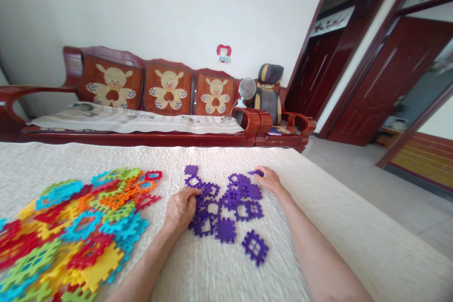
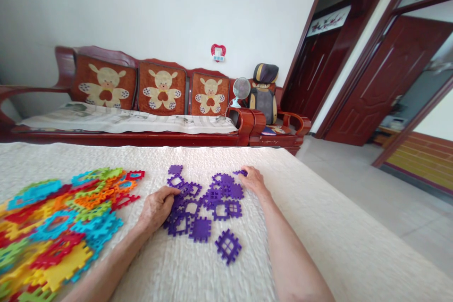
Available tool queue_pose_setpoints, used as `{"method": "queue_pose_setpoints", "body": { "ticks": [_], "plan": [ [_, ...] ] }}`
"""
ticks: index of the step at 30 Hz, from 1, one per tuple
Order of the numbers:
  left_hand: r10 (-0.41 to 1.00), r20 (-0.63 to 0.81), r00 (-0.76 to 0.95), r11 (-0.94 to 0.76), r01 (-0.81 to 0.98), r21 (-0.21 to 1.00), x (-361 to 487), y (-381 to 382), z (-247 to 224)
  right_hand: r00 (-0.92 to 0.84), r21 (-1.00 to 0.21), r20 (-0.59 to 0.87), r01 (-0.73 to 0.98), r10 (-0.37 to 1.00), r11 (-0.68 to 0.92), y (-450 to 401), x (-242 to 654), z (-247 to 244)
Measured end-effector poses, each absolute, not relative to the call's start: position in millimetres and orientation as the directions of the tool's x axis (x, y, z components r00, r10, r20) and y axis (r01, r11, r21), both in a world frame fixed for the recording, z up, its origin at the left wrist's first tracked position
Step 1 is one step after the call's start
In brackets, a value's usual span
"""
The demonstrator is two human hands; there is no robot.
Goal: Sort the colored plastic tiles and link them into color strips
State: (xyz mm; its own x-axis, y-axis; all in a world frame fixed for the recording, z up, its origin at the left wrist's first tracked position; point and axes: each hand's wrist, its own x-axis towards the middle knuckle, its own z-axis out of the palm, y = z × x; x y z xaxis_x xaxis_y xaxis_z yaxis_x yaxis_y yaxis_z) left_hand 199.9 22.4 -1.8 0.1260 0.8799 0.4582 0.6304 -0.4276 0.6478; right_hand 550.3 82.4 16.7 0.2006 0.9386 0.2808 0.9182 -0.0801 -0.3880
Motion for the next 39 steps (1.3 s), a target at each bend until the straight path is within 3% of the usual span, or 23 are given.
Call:
{"method": "queue_pose_setpoints", "body": {
  "ticks": [12, 22, 28, 33, 39],
  "plan": [
    [0.881, 0.459, 0.116, -0.423, 0.627, 0.654, 201, 21, 0, 0.177, -0.508, 0.338, 0.861, 0.924, 0.020, 78, 565, 29],
    [0.879, 0.463, 0.117, -0.426, 0.631, 0.649, 200, 22, -1, 0.121, -0.565, 0.246, 0.824, 0.962, 0.041, 75, 563, 24],
    [0.877, 0.466, 0.116, -0.428, 0.628, 0.650, 201, 23, -3, 0.172, -0.546, 0.212, 0.837, 0.962, -0.029, 73, 564, 27],
    [0.877, 0.465, 0.122, -0.431, 0.628, 0.648, 200, 23, -3, 0.124, -0.456, 0.232, 0.890, 0.965, -0.004, 73, 557, 24],
    [0.879, 0.460, 0.125, -0.429, 0.630, 0.648, 200, 22, -2, 0.101, -0.454, 0.243, 0.891, 0.965, 0.021, 73, 554, 22]
  ]
}}
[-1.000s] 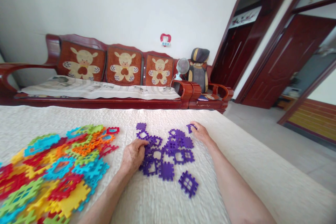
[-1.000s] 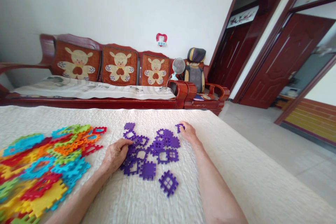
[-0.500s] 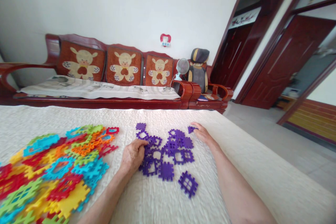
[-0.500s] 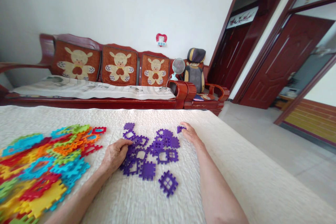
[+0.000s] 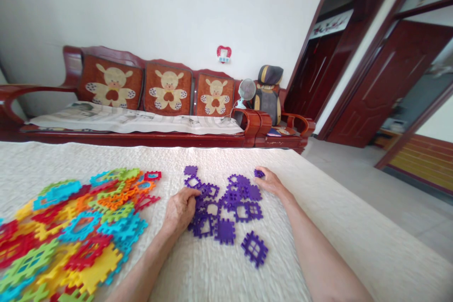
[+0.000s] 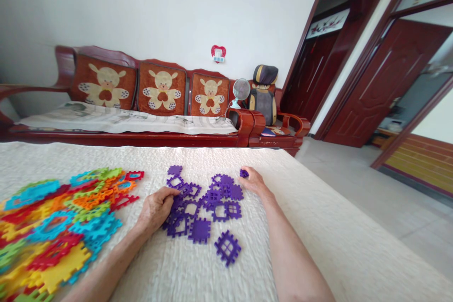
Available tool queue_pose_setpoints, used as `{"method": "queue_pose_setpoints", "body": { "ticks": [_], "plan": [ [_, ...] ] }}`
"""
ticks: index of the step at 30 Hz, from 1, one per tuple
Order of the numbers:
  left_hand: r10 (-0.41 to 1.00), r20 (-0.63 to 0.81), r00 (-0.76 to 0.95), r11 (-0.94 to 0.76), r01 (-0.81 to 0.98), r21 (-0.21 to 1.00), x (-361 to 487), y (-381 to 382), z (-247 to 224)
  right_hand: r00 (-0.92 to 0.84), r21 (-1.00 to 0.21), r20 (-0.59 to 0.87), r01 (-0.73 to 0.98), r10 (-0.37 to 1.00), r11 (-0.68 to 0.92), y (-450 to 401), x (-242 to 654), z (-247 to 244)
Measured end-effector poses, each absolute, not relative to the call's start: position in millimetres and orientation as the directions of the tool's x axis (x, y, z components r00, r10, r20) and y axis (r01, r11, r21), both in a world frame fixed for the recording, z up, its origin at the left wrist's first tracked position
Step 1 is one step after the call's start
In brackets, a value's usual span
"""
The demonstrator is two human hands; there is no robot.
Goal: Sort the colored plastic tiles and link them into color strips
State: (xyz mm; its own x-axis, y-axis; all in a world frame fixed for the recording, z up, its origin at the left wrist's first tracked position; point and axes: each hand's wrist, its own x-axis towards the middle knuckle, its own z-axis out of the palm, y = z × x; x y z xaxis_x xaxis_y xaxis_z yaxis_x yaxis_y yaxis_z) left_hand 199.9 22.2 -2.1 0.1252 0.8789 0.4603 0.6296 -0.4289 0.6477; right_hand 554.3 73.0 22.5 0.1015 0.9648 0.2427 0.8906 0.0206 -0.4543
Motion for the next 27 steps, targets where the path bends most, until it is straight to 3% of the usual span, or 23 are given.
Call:
{"method": "queue_pose_setpoints", "body": {
  "ticks": [17, 23, 27],
  "plan": [
    [0.881, 0.457, 0.118, -0.422, 0.633, 0.650, 200, 21, 0, 0.078, -0.398, 0.349, 0.914, 0.934, 0.072, 82, 558, 15],
    [0.874, 0.473, 0.114, -0.434, 0.623, 0.651, 200, 22, -1, 0.142, -0.414, 0.417, 0.909, 0.898, 0.048, 83, 557, 18],
    [0.877, 0.466, 0.115, -0.428, 0.626, 0.651, 200, 23, -2, 0.119, -0.513, 0.510, 0.837, 0.852, 0.190, 71, 539, 35]
  ]
}}
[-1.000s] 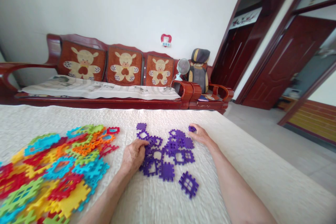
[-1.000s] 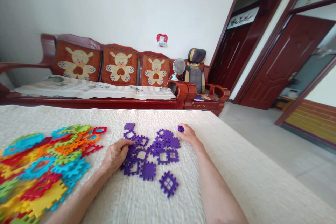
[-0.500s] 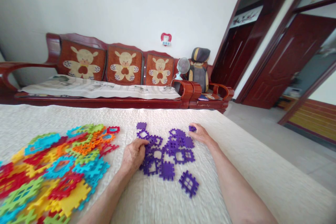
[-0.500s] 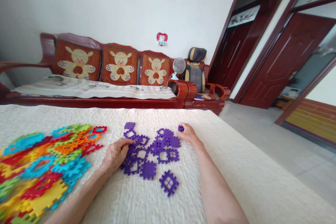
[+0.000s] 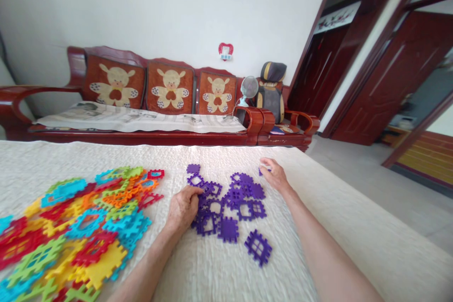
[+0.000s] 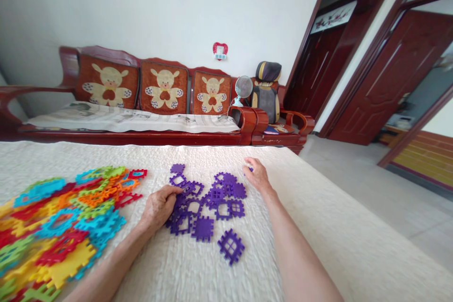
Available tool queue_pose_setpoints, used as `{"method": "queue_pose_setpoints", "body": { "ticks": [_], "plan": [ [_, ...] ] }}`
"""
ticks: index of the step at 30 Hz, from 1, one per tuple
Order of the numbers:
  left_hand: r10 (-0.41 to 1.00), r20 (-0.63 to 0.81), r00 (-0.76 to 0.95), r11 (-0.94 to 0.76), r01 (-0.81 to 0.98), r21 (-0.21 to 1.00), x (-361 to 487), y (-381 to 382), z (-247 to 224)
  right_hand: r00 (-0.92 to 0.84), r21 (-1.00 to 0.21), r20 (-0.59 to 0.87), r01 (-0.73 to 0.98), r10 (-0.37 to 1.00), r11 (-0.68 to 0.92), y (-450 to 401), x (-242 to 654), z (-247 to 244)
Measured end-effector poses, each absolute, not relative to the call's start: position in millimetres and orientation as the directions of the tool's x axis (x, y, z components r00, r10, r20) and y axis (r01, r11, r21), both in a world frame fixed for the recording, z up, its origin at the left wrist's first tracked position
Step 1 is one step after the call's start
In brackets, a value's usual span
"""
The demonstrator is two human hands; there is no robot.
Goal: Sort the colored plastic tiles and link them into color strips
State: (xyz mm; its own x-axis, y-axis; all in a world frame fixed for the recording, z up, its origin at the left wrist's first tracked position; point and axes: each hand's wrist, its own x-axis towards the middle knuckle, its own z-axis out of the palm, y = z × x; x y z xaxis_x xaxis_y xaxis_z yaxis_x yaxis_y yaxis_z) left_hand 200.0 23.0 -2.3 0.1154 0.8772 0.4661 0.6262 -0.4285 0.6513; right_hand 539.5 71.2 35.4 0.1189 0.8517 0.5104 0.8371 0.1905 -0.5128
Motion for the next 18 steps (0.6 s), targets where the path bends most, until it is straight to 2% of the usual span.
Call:
{"method": "queue_pose_setpoints", "body": {
  "ticks": [2, 4, 7, 13, 18],
  "plan": [
    [0.879, 0.462, 0.117, -0.427, 0.627, 0.652, 200, 23, -3, 0.024, -0.540, 0.472, 0.798, 0.881, 0.267, 58, 526, 42],
    [0.881, 0.458, 0.117, -0.423, 0.627, 0.654, 200, 23, -3, -0.094, -0.482, 0.440, 0.815, 0.893, 0.323, 40, 514, 43],
    [0.884, 0.454, 0.114, -0.418, 0.626, 0.658, 201, 23, -3, -0.146, -0.456, 0.389, 0.828, 0.910, 0.327, 12, 502, 35],
    [0.885, 0.453, 0.105, -0.414, 0.622, 0.665, 201, 22, 0, 0.055, -0.550, 0.465, 0.800, 0.884, 0.240, -13, 504, 15],
    [0.886, 0.451, 0.106, -0.411, 0.626, 0.662, 201, 20, 3, 0.165, -0.692, 0.363, 0.706, 0.917, 0.148, -10, 511, 16]
  ]
}}
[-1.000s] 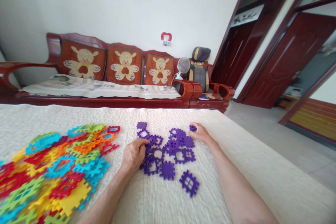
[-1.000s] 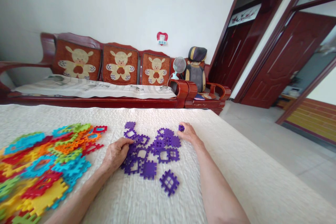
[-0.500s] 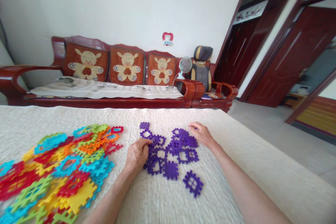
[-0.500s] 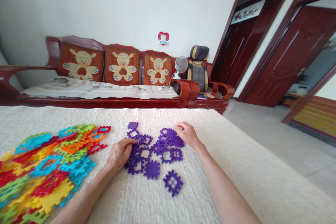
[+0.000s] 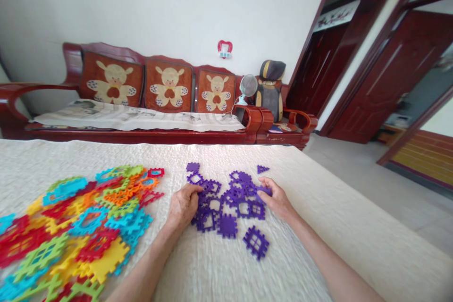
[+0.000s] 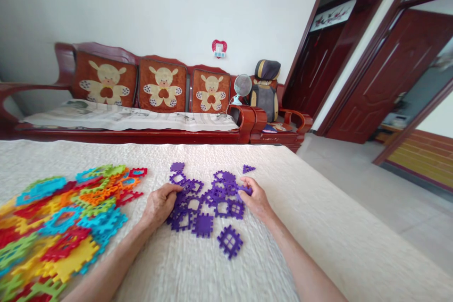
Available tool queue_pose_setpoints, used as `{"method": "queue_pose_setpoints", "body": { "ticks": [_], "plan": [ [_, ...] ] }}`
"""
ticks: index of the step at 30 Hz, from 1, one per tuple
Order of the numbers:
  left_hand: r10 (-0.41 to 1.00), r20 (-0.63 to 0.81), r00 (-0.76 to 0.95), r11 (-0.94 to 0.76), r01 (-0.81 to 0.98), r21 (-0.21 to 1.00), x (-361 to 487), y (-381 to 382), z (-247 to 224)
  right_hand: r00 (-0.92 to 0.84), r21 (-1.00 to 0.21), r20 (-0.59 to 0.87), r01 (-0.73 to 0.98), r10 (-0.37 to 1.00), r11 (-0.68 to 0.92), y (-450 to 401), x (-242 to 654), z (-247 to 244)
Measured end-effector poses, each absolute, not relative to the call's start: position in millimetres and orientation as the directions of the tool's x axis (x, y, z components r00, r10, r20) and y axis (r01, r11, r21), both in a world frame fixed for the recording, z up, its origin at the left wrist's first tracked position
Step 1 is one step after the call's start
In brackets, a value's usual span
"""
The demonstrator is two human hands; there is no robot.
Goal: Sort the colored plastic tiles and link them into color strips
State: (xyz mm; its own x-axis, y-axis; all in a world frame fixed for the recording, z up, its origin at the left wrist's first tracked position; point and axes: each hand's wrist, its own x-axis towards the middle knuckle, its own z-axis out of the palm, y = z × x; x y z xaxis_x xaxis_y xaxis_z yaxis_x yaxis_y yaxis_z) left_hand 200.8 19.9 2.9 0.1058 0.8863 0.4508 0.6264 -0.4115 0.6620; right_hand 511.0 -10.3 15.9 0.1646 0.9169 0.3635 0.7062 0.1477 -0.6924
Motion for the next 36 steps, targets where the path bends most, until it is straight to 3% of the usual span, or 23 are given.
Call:
{"method": "queue_pose_setpoints", "body": {
  "ticks": [8, 12, 15, 19, 23, 25, 29, 33, 36],
  "plan": [
    [0.895, 0.432, 0.116, -0.398, 0.645, 0.652, 200, 20, 2, -0.013, -0.538, 0.377, 0.811, 0.926, 0.231, -11, 506, 17],
    [0.892, 0.437, 0.113, -0.401, 0.644, 0.652, 200, 20, 1, -0.045, -0.513, 0.453, 0.803, 0.890, 0.302, -11, 502, 21],
    [0.890, 0.440, 0.118, -0.406, 0.643, 0.649, 199, 20, 1, 0.035, -0.607, 0.446, 0.746, 0.894, 0.274, -11, 501, 26],
    [0.892, 0.439, 0.112, -0.402, 0.643, 0.652, 200, 20, 1, 0.188, -0.777, 0.304, 0.616, 0.934, 0.129, -16, 490, 37],
    [0.893, 0.437, 0.107, -0.398, 0.643, 0.655, 200, 20, 1, -0.041, -0.874, 0.129, 0.467, 0.991, 0.133, -23, 475, 48],
    [0.891, 0.440, 0.113, -0.404, 0.642, 0.652, 200, 20, 1, -0.053, -0.889, 0.138, 0.434, 0.989, 0.147, -21, 476, 48],
    [0.893, 0.436, 0.112, -0.400, 0.644, 0.653, 200, 21, 2, 0.109, -0.726, 0.330, 0.665, 0.938, 0.178, -12, 498, 34],
    [0.898, 0.427, 0.107, -0.389, 0.646, 0.656, 201, 20, 3, -0.013, -0.500, 0.382, 0.838, 0.924, 0.218, -6, 514, 18],
    [0.899, 0.424, 0.109, -0.387, 0.649, 0.655, 201, 19, 3, -0.076, -0.433, 0.386, 0.865, 0.919, 0.253, -4, 514, 14]
  ]
}}
